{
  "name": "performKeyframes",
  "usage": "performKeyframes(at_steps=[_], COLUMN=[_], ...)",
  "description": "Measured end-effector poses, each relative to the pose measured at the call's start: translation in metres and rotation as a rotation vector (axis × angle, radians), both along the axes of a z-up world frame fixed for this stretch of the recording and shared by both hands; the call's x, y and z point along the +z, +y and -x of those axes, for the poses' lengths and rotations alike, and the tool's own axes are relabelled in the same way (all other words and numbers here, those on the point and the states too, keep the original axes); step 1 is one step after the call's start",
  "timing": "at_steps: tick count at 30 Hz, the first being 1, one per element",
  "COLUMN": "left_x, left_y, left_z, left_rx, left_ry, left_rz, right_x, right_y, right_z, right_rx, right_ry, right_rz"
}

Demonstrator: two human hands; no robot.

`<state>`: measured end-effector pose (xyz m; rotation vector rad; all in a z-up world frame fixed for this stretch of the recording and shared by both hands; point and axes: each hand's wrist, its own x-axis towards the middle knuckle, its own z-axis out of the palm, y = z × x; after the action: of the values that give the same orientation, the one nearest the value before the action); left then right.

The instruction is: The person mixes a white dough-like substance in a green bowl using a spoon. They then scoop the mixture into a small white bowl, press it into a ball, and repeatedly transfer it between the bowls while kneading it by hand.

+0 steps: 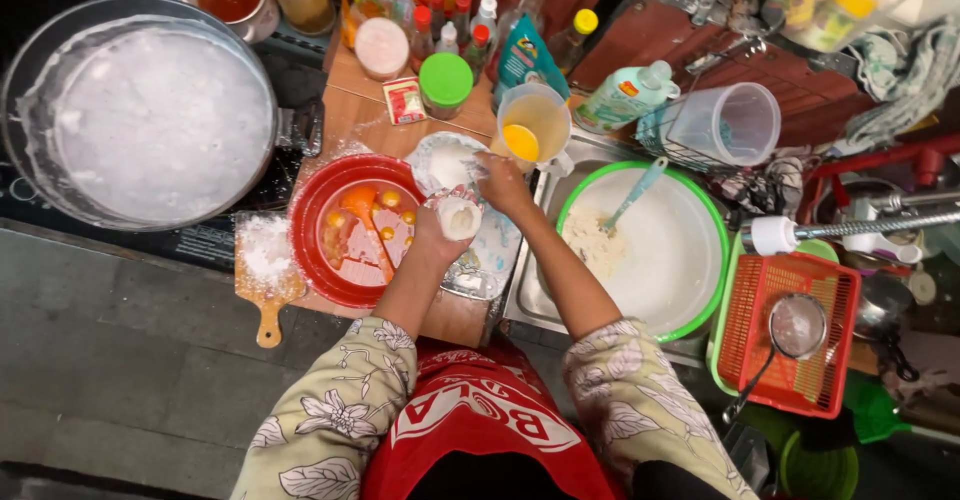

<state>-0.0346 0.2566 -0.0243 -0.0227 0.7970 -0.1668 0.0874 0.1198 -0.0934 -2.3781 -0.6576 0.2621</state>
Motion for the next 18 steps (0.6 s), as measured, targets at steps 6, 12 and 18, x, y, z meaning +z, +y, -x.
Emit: performKeyframes(at_steps=[6, 12, 18], left_x=[0.045, 0.055, 0.035], left_y=[0.032, 0.045, 0.054], left_z=[-0.003, -0.006, -0.008], left_rx=[0.041, 0.074, 0.045], left_ry=[0.076, 0.11, 0.089], left_rz=[-0.013, -0.019, -0.05], right_x=[-0.054, -0.094, -0.066], right_y=[0.053, 0.066, 0.069], right_z=[-0.018, -0.037, -0.043], right_rx=[0.226, 0.327, 0.001], right_ry=[0.066, 0.284, 0.586], right_rz=[0.282, 0.513, 0.324])
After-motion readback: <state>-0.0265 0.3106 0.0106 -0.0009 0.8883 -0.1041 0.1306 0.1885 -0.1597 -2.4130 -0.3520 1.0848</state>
